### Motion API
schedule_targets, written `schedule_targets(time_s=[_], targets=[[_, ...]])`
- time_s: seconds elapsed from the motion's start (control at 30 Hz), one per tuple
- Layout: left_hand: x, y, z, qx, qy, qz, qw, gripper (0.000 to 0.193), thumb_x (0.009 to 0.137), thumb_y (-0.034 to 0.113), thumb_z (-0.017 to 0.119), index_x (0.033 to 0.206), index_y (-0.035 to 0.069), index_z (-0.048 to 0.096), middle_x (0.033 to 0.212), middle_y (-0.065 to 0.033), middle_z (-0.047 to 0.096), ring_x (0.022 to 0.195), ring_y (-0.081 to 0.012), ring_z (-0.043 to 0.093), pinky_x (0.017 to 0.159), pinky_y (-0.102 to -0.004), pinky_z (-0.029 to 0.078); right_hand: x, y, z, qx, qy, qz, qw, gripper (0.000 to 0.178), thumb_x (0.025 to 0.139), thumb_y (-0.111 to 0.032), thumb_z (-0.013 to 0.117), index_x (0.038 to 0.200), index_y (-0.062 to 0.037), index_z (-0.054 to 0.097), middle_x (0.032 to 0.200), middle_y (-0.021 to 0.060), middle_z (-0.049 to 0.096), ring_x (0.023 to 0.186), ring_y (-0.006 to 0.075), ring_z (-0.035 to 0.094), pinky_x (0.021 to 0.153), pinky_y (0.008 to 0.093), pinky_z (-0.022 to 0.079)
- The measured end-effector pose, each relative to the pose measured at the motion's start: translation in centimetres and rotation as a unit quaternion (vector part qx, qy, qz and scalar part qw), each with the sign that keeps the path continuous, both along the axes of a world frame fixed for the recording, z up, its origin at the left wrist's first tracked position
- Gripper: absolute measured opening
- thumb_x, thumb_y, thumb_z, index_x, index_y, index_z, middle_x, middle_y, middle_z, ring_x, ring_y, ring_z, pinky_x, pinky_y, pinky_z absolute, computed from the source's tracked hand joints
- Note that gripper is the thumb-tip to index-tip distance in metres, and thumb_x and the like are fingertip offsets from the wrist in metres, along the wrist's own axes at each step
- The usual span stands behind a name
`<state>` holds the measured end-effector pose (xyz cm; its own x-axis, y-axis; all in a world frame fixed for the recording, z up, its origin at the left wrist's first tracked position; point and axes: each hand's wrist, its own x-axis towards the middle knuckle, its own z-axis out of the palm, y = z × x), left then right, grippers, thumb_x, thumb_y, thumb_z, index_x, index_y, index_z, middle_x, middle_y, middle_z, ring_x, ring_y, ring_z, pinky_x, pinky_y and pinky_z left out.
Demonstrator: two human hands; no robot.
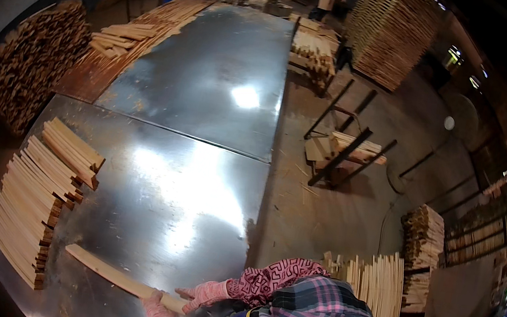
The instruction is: The person repeatedly picks up bundles of thin wooden planks from a metal table and stacks them onto a nearby rack. They also pick up individual planks and place them into a pile on the table. The task is performed by hand without tools.
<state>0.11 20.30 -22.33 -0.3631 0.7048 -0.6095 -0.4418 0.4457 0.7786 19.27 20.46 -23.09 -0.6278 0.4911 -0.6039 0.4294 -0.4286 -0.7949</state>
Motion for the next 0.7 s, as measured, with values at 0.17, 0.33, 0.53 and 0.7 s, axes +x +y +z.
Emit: schedule_targets(time_s=[0.17,0.33,0.53,0.7], targets=[[3.3,-1.1,1.3,0.029,0.048,-0.22,0.974,0.073,0.094,0.023,0.061,0.155,0.002,0.026,0.111,-0.0125,0.06,0.088,-0.0204,0.061,0.078,-0.033,0.053,0.4,-1.3,3.4,0.076,-0.141,-0.03,0.987,0.096,0.083,-0.046,0.065,0.161,-0.0159,0.018,0.069,0.007,0.066,0.058,0.0222,0.063,0.055,0.0348,0.05],[1.5,-4.9,1.9,0.066,-0.135,-0.339,0.929,0.072,0.092,0.029,0.069,0.152,0.013,0.033,0.112,-0.0094,0.06,0.094,-0.0203,0.062,0.077,-0.0291,0.053,0.3,-6.5,2.6,0.166,-0.141,-0.074,0.973,0.075,0.086,-0.043,0.062,0.152,-0.0175,0.037,0.077,0.0124,0.067,0.069,0.0292,0.066,0.064,0.0409,0.052],[1.4,-10.6,2.8,-0.015,-0.088,-0.307,0.948,0.06,0.09,0.019,0.068,0.139,0.012,0.034,0.086,-0.0096,0.06,0.069,-0.0207,0.061,0.062,-0.0346,0.053,-3.0,-11.8,6.5,0.096,-0.098,-0.028,0.99,0.071,0.081,-0.056,0.067,0.129,-0.0053,0.059,0.11,0.0221,0.069,0.105,0.0396,0.066,0.09,0.0459,0.05],[-1.8,-11.0,0.1,-0.032,-0.08,-0.26,0.962,0.068,0.081,0.002,0.064,0.142,0.005,0.035,0.083,-0.0141,0.059,0.065,-0.0272,0.062,0.058,-0.0402,0.055,-3.2,-13.1,9.8,0.127,-0.112,0.021,0.985,0.075,0.083,-0.062,0.065,0.135,-0.0088,0.056,0.111,0.0218,0.069,0.107,0.0403,0.065,0.091,0.0449,0.05]])
